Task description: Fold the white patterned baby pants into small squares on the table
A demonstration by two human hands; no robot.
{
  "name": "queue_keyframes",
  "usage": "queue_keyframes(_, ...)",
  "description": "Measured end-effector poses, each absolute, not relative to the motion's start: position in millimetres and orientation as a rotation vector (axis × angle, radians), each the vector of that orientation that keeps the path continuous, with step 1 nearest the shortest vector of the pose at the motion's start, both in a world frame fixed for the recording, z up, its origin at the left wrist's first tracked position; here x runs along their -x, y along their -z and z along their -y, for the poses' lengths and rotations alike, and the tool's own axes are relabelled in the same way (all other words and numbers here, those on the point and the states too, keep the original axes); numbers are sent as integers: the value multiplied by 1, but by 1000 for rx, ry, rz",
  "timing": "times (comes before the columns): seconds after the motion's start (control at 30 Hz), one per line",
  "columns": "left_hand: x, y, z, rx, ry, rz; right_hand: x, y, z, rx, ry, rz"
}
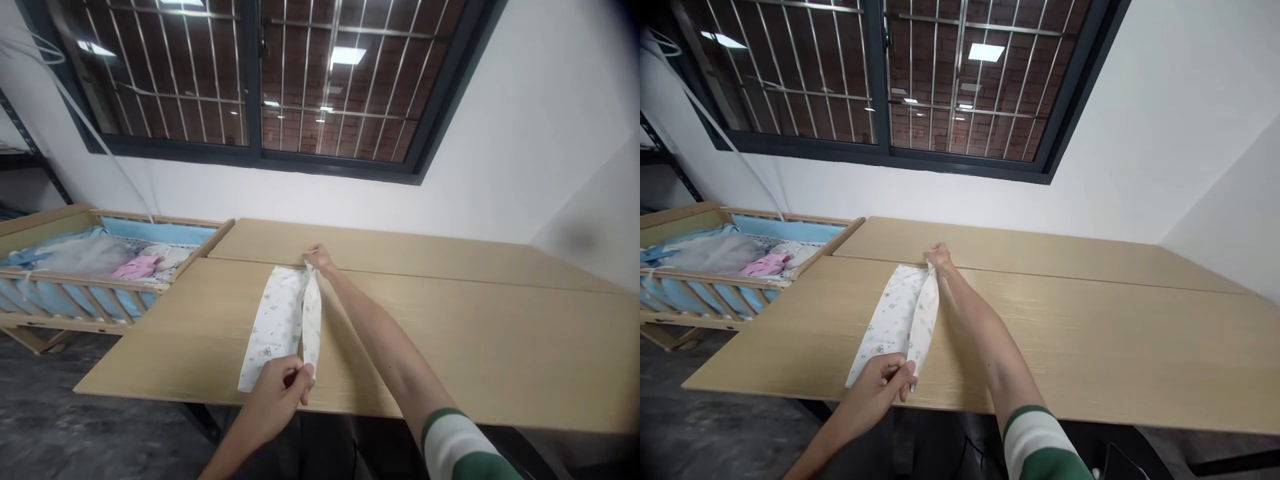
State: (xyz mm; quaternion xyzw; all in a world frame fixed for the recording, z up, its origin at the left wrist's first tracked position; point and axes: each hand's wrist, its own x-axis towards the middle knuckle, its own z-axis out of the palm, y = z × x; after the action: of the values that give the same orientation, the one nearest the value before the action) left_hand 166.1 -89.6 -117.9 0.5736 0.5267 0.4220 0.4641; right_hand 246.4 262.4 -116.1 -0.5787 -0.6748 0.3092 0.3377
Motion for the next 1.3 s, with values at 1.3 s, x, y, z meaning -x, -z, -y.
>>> queue_keyframes(1.3,-155,224,154,-2357,-854,-2500,-231,152,-92,304,-791,3011)
